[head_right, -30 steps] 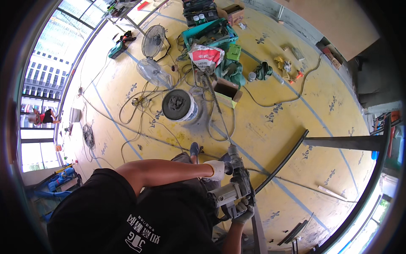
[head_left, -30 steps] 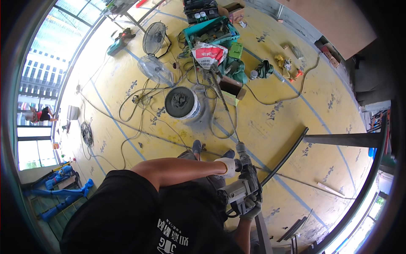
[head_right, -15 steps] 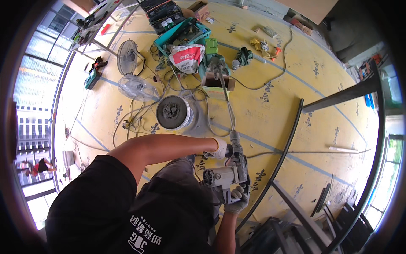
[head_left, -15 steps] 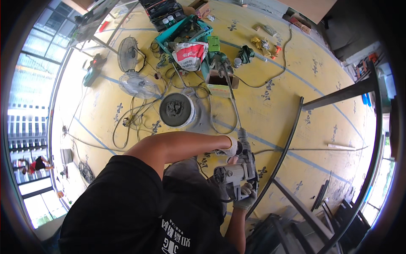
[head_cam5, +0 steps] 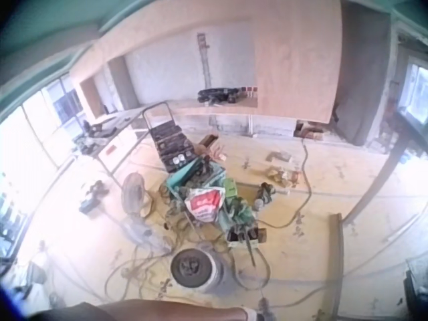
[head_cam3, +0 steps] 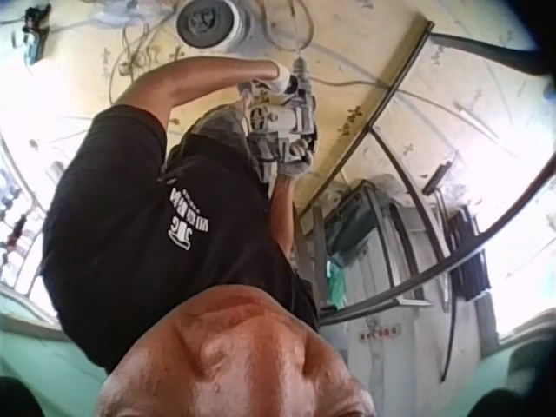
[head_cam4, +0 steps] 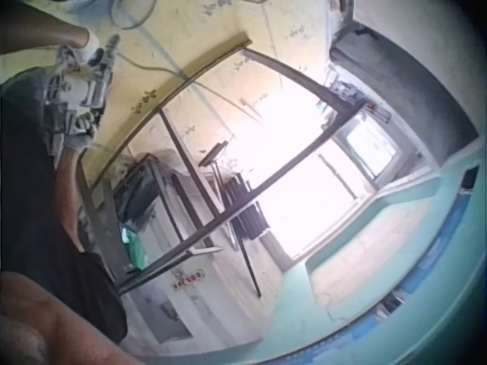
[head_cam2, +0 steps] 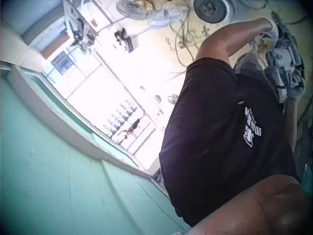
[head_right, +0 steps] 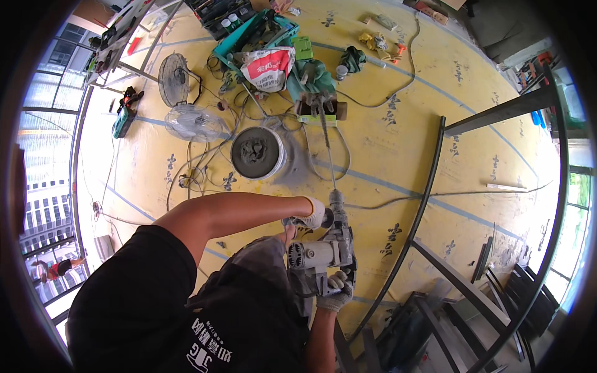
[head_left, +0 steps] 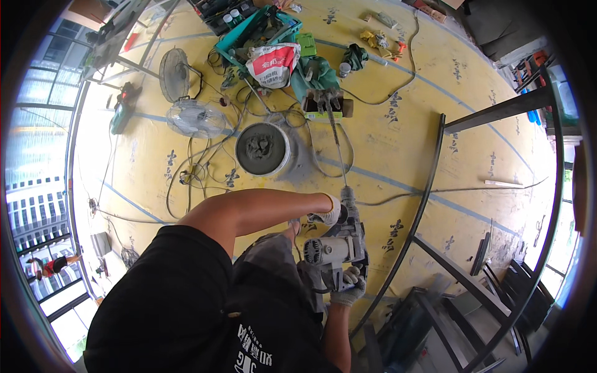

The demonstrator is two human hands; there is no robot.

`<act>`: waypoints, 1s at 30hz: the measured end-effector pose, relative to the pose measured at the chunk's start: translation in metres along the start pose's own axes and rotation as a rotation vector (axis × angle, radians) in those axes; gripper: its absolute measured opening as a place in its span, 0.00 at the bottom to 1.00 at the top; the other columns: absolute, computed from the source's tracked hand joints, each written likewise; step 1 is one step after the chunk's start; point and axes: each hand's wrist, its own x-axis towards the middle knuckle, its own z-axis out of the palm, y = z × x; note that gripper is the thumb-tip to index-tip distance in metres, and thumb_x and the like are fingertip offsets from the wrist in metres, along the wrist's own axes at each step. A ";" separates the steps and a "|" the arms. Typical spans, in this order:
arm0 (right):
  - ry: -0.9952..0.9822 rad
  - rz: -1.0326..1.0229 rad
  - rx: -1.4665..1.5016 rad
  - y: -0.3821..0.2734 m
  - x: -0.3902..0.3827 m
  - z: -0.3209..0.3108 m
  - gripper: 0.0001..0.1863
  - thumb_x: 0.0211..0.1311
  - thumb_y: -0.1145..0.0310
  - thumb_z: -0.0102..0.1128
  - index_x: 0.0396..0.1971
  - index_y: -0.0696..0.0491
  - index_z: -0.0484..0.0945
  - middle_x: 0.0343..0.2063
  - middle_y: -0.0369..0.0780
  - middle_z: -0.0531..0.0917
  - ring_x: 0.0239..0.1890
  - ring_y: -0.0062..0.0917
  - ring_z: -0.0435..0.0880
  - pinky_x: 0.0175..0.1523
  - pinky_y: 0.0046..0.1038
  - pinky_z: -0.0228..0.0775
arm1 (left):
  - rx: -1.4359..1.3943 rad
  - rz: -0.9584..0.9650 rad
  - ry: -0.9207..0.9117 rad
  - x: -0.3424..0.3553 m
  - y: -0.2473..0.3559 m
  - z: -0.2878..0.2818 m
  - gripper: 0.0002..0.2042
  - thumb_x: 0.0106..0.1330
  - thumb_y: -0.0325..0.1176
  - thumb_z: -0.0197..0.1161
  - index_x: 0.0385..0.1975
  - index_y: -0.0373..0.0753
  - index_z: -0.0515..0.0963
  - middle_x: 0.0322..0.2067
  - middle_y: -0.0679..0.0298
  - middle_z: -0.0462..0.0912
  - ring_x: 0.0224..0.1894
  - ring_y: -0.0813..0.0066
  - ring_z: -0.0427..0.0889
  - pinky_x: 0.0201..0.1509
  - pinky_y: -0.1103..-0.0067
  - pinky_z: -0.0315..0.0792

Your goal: Mixes mortar in a bucket and uses a pressurized applicator to apply it to gaps in an interior wall.

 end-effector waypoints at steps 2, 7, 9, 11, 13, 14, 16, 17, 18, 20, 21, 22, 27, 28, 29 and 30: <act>-0.020 0.018 -0.018 -0.002 -0.008 -0.003 0.13 0.56 0.73 0.55 0.43 0.58 0.75 0.36 0.38 0.79 0.29 0.22 0.77 0.37 0.26 0.73 | -0.092 -0.052 -0.034 -0.012 0.007 -0.005 0.18 0.55 0.40 0.66 0.41 0.37 0.88 0.41 0.49 0.89 0.42 0.55 0.87 0.45 0.62 0.78; 0.055 0.017 -0.028 0.001 -0.049 0.013 0.13 0.53 0.73 0.56 0.40 0.57 0.73 0.31 0.36 0.77 0.28 0.21 0.76 0.37 0.25 0.72 | -0.069 -0.012 -0.035 -0.009 0.026 0.027 0.18 0.55 0.40 0.67 0.41 0.35 0.87 0.42 0.49 0.88 0.44 0.56 0.88 0.43 0.63 0.79; 0.049 0.040 0.008 0.003 -0.068 0.024 0.13 0.53 0.72 0.57 0.40 0.57 0.74 0.28 0.35 0.76 0.27 0.19 0.75 0.37 0.25 0.71 | -0.131 -0.038 -0.098 -0.016 0.038 0.036 0.16 0.61 0.34 0.60 0.46 0.37 0.87 0.45 0.52 0.89 0.45 0.57 0.88 0.43 0.62 0.79; 0.094 -0.050 -0.001 0.014 -0.088 0.044 0.12 0.53 0.72 0.57 0.39 0.57 0.74 0.24 0.33 0.74 0.26 0.17 0.73 0.36 0.24 0.70 | -0.174 -0.032 -0.028 -0.029 0.057 0.043 0.17 0.58 0.40 0.68 0.41 0.35 0.88 0.43 0.49 0.88 0.46 0.54 0.87 0.45 0.63 0.79; 0.060 -0.006 0.075 0.003 -0.111 0.043 0.22 0.54 0.74 0.56 0.51 0.58 0.76 0.30 0.32 0.73 0.25 0.16 0.72 0.35 0.23 0.68 | -0.253 -0.030 0.019 -0.034 0.079 0.055 0.17 0.63 0.40 0.63 0.44 0.36 0.87 0.45 0.49 0.88 0.47 0.54 0.87 0.48 0.63 0.79; 0.078 -0.043 0.028 -0.008 -0.123 0.037 0.24 0.53 0.75 0.55 0.54 0.57 0.75 0.32 0.32 0.74 0.25 0.16 0.72 0.34 0.23 0.67 | -0.086 0.092 -0.044 -0.030 0.088 0.058 0.17 0.66 0.40 0.59 0.46 0.36 0.87 0.45 0.50 0.88 0.48 0.54 0.87 0.49 0.62 0.79; 0.105 -0.079 -0.015 -0.030 -0.148 0.025 0.25 0.53 0.75 0.55 0.56 0.56 0.75 0.34 0.33 0.75 0.26 0.15 0.72 0.34 0.23 0.67 | 0.040 0.247 -0.138 -0.013 0.106 0.074 0.19 0.68 0.32 0.51 0.54 0.35 0.82 0.56 0.53 0.84 0.58 0.55 0.82 0.58 0.61 0.75; 0.085 -0.070 -0.023 -0.037 -0.160 0.024 0.26 0.53 0.75 0.55 0.56 0.57 0.75 0.35 0.34 0.77 0.26 0.15 0.72 0.34 0.22 0.67 | 0.049 0.253 -0.145 -0.005 0.119 0.085 0.19 0.68 0.32 0.51 0.54 0.35 0.82 0.56 0.53 0.84 0.58 0.55 0.82 0.58 0.61 0.75; 0.096 -0.064 -0.007 -0.037 -0.169 0.028 0.25 0.53 0.74 0.56 0.55 0.57 0.75 0.35 0.34 0.77 0.26 0.15 0.73 0.34 0.22 0.67 | 0.086 0.220 -0.224 -0.001 0.129 0.096 0.17 0.69 0.32 0.51 0.51 0.34 0.83 0.53 0.54 0.85 0.56 0.56 0.82 0.57 0.61 0.75; 0.085 -0.060 0.002 -0.039 -0.187 0.029 0.25 0.53 0.73 0.57 0.55 0.58 0.75 0.35 0.34 0.77 0.26 0.16 0.73 0.33 0.21 0.67 | 0.137 0.194 -0.307 0.005 0.141 0.117 0.16 0.70 0.31 0.51 0.48 0.34 0.84 0.51 0.55 0.85 0.54 0.56 0.83 0.56 0.60 0.75; 0.080 -0.066 0.005 -0.039 -0.193 0.027 0.25 0.53 0.73 0.57 0.55 0.58 0.75 0.35 0.34 0.77 0.26 0.16 0.73 0.33 0.21 0.67 | 0.158 0.269 -0.287 0.008 0.145 0.126 0.16 0.64 0.32 0.56 0.46 0.34 0.86 0.47 0.51 0.87 0.51 0.51 0.85 0.51 0.60 0.77; 0.072 -0.061 0.008 -0.040 -0.198 0.024 0.25 0.53 0.73 0.57 0.55 0.58 0.75 0.35 0.34 0.77 0.26 0.15 0.73 0.33 0.21 0.67 | 0.178 0.342 -0.268 0.011 0.148 0.133 0.16 0.58 0.32 0.61 0.43 0.34 0.87 0.43 0.46 0.89 0.47 0.47 0.88 0.47 0.60 0.80; -0.036 0.025 0.008 -0.022 -0.184 0.018 0.25 0.53 0.73 0.56 0.55 0.59 0.76 0.33 0.33 0.76 0.25 0.15 0.73 0.33 0.21 0.67 | -0.108 0.188 -0.064 -0.055 0.140 0.094 0.16 0.55 0.30 0.63 0.42 0.32 0.87 0.43 0.45 0.88 0.45 0.48 0.88 0.46 0.61 0.80; -0.037 0.004 0.053 -0.023 -0.176 0.006 0.25 0.54 0.74 0.56 0.55 0.59 0.76 0.33 0.33 0.76 0.25 0.15 0.72 0.33 0.21 0.67 | -0.080 0.135 -0.110 -0.044 0.132 0.096 0.17 0.55 0.32 0.63 0.42 0.33 0.87 0.43 0.45 0.88 0.45 0.49 0.88 0.46 0.60 0.80; -0.036 -0.013 0.099 -0.023 -0.166 -0.004 0.25 0.54 0.74 0.55 0.55 0.59 0.76 0.33 0.33 0.76 0.25 0.15 0.72 0.33 0.21 0.66 | -0.054 0.078 -0.157 -0.037 0.125 0.094 0.18 0.56 0.35 0.63 0.43 0.33 0.87 0.43 0.45 0.88 0.45 0.49 0.88 0.46 0.60 0.80; -0.030 -0.032 0.103 -0.018 -0.158 -0.007 0.25 0.54 0.75 0.54 0.55 0.59 0.77 0.33 0.33 0.75 0.25 0.15 0.72 0.33 0.20 0.65 | -0.050 0.072 -0.159 -0.045 0.123 0.084 0.18 0.56 0.35 0.63 0.43 0.33 0.87 0.43 0.45 0.88 0.45 0.49 0.88 0.46 0.60 0.80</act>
